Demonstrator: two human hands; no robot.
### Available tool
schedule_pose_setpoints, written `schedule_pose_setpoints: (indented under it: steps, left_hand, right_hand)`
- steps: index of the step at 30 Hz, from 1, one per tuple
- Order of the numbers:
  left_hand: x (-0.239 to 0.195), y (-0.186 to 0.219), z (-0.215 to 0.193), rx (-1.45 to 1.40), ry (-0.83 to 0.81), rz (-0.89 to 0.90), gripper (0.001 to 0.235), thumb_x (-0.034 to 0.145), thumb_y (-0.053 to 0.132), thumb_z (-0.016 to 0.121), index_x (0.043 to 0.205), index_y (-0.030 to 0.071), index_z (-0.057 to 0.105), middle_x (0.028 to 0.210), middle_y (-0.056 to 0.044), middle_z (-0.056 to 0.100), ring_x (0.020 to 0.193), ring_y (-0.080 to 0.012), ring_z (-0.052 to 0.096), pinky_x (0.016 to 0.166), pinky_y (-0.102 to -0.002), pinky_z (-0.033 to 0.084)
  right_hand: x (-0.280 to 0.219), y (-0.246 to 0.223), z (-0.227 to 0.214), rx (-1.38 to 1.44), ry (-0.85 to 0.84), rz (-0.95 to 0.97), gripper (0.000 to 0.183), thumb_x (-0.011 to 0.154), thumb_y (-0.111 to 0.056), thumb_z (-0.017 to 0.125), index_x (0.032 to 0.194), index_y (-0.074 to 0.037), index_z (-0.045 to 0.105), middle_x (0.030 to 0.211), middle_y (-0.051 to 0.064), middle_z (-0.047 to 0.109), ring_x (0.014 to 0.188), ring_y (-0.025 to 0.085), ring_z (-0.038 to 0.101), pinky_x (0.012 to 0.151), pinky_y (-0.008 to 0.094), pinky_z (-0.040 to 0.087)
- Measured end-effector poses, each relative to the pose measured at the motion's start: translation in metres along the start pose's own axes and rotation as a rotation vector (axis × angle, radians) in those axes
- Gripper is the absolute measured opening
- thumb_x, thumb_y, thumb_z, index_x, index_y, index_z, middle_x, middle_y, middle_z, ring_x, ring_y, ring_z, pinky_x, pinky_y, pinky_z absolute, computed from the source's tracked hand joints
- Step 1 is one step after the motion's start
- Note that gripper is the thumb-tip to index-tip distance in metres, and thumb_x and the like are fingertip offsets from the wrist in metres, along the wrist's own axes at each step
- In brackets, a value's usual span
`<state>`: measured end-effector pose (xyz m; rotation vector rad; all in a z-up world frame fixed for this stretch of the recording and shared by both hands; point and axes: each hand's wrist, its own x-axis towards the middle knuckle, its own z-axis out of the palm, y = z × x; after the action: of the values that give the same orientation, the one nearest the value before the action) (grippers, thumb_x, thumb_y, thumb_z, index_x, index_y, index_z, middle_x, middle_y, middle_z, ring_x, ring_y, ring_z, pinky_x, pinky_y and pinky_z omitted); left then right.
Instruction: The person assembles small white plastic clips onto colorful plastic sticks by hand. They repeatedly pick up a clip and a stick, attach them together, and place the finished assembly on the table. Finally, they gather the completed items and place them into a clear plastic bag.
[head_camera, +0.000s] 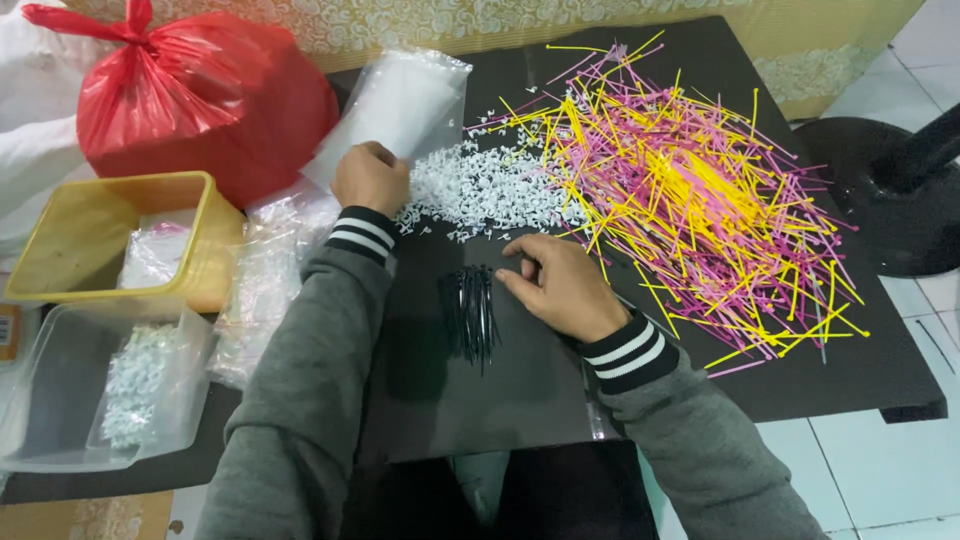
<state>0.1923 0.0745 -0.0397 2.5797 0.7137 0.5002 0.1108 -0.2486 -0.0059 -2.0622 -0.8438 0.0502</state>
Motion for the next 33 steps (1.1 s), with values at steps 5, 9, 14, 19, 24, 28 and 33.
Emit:
schedule_pose_setpoints:
  steps: [5,9,14,19,24,28,33]
  left_hand:
    - [-0.021,0.002,-0.007,-0.584,0.170,0.089,0.013,0.087,0.029,0.080,0.089,0.016,0.079,0.067,-0.001,0.068,0.067,-0.0139,0.065,0.063,-0.028,0.051]
    - [-0.092,0.038,-0.049,-0.979,0.196,0.168,0.014,0.099,0.020,0.074,0.094,0.007,0.075,0.073,-0.003,0.064,0.074,-0.0112,0.056,0.070,-0.025,0.049]
    - [-0.144,0.047,-0.074,-1.089,0.132,0.166,0.009,0.103,0.014,0.067,0.105,0.006,0.070,0.076,-0.001,0.065,0.071,-0.0076,0.058,0.069,-0.021,0.050]
    - [-0.175,0.031,-0.074,-0.962,0.113,0.263,0.015,0.101,0.009,0.063,0.116,0.006,0.061,0.076,-0.006,0.069,0.064,-0.0092,0.055,0.062,-0.022,0.045]
    - [-0.193,0.004,-0.083,-0.117,0.327,0.689,0.058,0.087,0.030,0.068,0.139,0.005,0.061,0.094,-0.011,0.062,0.085,-0.0284,0.061,0.078,-0.042,0.044]
    - [-0.193,-0.004,-0.078,-0.008,0.347,0.679,0.063,0.078,0.053,0.075,0.122,0.008,0.069,0.093,-0.007,0.053,0.079,-0.0295,0.055,0.075,-0.042,0.041]
    - [-0.187,-0.009,-0.071,0.055,0.372,0.767,0.010,0.093,0.027,0.068,0.088,0.019,0.071,0.101,-0.003,0.056,0.103,-0.0298,0.060,0.091,-0.043,0.041]
  right_hand:
    - [-0.002,-0.011,-0.002,0.104,0.085,0.012,0.025,0.085,-0.017,0.076,0.105,-0.002,0.077,0.071,0.012,0.067,0.057,0.023,0.066,0.051,0.031,0.050]
    - [0.005,-0.002,0.009,0.414,0.095,0.108,0.032,0.097,-0.027,0.071,0.109,0.002,0.076,0.077,0.010,0.069,0.063,0.011,0.059,0.050,0.023,0.046]
    - [0.018,-0.010,0.020,0.836,-0.024,0.338,0.054,0.103,-0.042,0.055,0.131,0.004,0.062,0.113,0.023,0.071,0.073,0.019,0.071,0.047,0.020,0.049]
    - [0.042,-0.011,0.046,0.963,-0.056,0.379,0.045,0.099,-0.019,0.067,0.132,0.011,0.059,0.092,0.016,0.073,0.065,0.019,0.072,0.041,0.017,0.045]
    - [0.057,0.002,0.070,0.853,0.017,0.266,0.037,0.093,-0.009,0.073,0.127,0.003,0.062,0.071,0.001,0.066,0.055,0.006,0.063,0.041,0.013,0.044]
    - [0.050,0.007,0.073,0.821,-0.016,0.280,0.039,0.093,-0.006,0.073,0.128,0.006,0.061,0.065,0.003,0.061,0.050,0.007,0.058,0.039,0.016,0.039]
    - [0.050,0.017,0.073,0.830,-0.015,0.263,0.037,0.096,-0.009,0.073,0.128,0.006,0.062,0.065,0.001,0.062,0.049,0.005,0.056,0.039,0.016,0.039]
